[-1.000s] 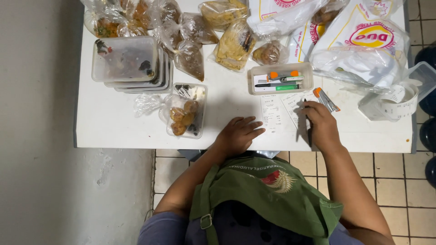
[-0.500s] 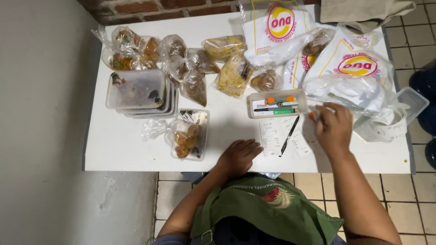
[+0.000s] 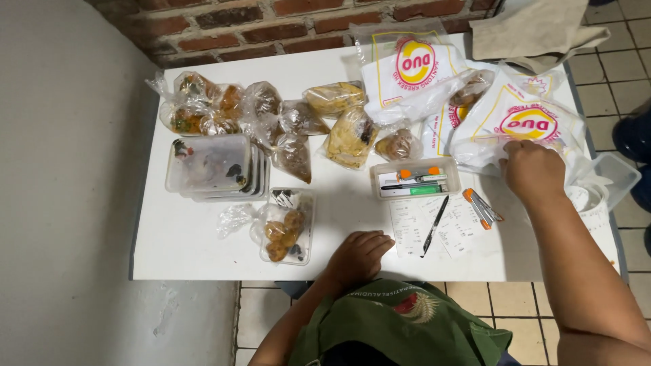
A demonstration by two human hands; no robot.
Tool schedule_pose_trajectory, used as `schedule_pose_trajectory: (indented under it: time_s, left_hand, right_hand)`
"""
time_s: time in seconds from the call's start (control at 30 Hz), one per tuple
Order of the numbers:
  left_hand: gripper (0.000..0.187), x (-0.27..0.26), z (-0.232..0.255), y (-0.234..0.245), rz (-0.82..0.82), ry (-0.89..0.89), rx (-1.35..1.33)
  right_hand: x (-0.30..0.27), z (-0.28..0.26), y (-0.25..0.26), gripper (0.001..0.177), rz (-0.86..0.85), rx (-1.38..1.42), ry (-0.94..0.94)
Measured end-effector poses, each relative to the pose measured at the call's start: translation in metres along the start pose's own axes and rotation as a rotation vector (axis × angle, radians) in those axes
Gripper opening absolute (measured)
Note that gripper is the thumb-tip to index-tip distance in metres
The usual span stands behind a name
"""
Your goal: The recorder packages various food items into plastic bags and containers, organizes them by order, and marks receipts for takeout.
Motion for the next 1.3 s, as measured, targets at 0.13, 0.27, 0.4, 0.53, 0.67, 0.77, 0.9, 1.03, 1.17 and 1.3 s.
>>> schedule_pose_trajectory:
  time_s: [0.13, 0.27, 0.4, 0.53, 0.67, 0.77, 0.9, 1.03, 1.17, 1.3]
  left_hand:
    - [0.046, -0.001, -0.003, -0.006, 0.043, -0.012, 0.008]
    - [0.047, -0.005, 0.003, 0.004, 0.116, 0.008, -0.016]
    - [0.046, -0.003, -0.005, 0.000, 0.190, 0.085, -0.220]
    - [0.042, 0.022, -0.011, 0.009, 0.286, 0.197, -0.274]
    - [0.044, 0.086, -0.008, 0.050, 0.428, 0.156, -0.170]
    - [0.074, 0.160, 0.001, 0.084, 0.493, 0.047, -0.114]
    - [0.094, 0.231, -0.005, 0.069, 0.406, 0.038, -0.064]
    - [0.063, 0.268, -0.052, -0.001, 0.043, 0.370, 0.046]
    - [0.023, 0.281, -0.082, -0.019, 0.290, 0.426, 0.022]
    - [0.024, 0.291, -0.084, 0.014, 0.369, 0.394, 0.177]
  right_hand:
    - [0.005, 0.028, -0.046, 0.026, -0.053, 0.009, -0.039]
    - [0.006, 0.031, -0.050, 0.014, -0.014, 0.005, 0.000]
    - [0.019, 0.027, -0.029, 0.026, -0.032, 0.053, -0.014]
    - [0.026, 0.025, -0.001, 0.024, -0.183, 0.182, -0.105]
    - [0.028, 0.010, 0.046, 0.029, -0.312, 0.652, -0.139]
    - [0.026, -0.017, 0.095, 0.026, -0.407, 0.723, -0.132]
    - [0.022, -0.031, 0.144, 0.023, -0.440, 0.750, -0.142]
    - [0.037, 0.031, 0.146, 0.018, -0.200, 1.417, -0.121]
    - [0.047, 0.069, 0.163, 0.025, 0.001, 1.658, -0.156]
    - [0.050, 0.085, 0.181, 0.034, 0.074, 1.544, -0.211]
Point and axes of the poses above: each hand's wrist, its own x-axis towards the middle knuckle, its own y-axis out of the back of the hand, z = x × y, the point moved 3 cm from there along x, towards the middle knuckle, and after that the axes turned 10 degrees about -y, right-handed, at the moved point
